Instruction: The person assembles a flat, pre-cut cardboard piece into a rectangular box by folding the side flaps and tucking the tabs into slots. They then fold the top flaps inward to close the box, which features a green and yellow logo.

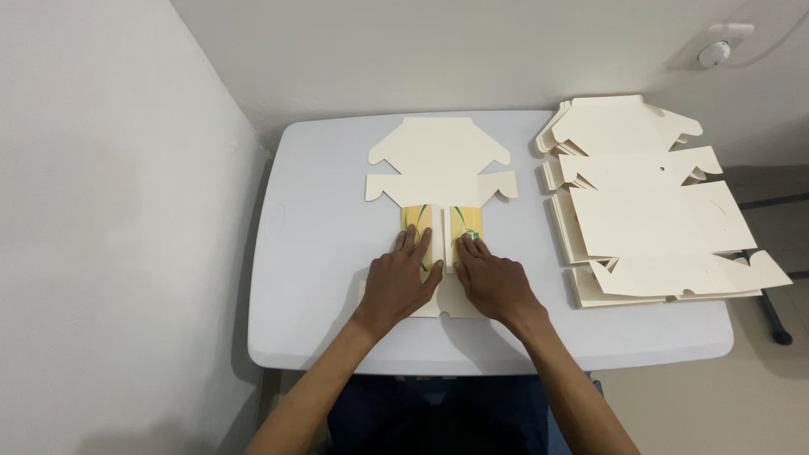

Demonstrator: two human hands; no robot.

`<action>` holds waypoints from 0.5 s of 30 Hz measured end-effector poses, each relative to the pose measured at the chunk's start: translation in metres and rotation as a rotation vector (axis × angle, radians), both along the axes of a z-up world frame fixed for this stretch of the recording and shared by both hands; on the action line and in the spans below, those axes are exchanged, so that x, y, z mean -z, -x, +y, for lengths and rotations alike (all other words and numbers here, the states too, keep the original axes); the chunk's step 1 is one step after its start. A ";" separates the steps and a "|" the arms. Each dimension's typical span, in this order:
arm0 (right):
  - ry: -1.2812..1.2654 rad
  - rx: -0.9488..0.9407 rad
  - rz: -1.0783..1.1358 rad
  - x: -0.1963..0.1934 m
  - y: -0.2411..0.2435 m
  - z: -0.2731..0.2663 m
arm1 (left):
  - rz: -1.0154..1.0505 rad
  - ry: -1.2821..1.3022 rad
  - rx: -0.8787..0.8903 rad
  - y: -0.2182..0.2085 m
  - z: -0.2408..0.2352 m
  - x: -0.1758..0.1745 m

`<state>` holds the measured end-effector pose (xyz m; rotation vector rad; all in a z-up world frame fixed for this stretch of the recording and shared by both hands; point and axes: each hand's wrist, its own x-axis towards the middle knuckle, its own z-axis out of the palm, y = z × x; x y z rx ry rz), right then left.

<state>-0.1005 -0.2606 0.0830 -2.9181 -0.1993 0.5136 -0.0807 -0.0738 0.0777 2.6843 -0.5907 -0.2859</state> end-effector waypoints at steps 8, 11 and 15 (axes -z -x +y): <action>0.201 -0.062 -0.023 0.012 -0.005 0.018 | -0.130 -0.215 0.000 0.000 -0.019 0.029; 0.081 -0.028 0.014 -0.010 -0.005 0.007 | -0.119 -0.160 0.002 -0.006 -0.011 0.028; -0.610 0.309 -0.080 -0.030 0.016 -0.016 | 0.039 0.141 -0.026 -0.008 0.016 0.005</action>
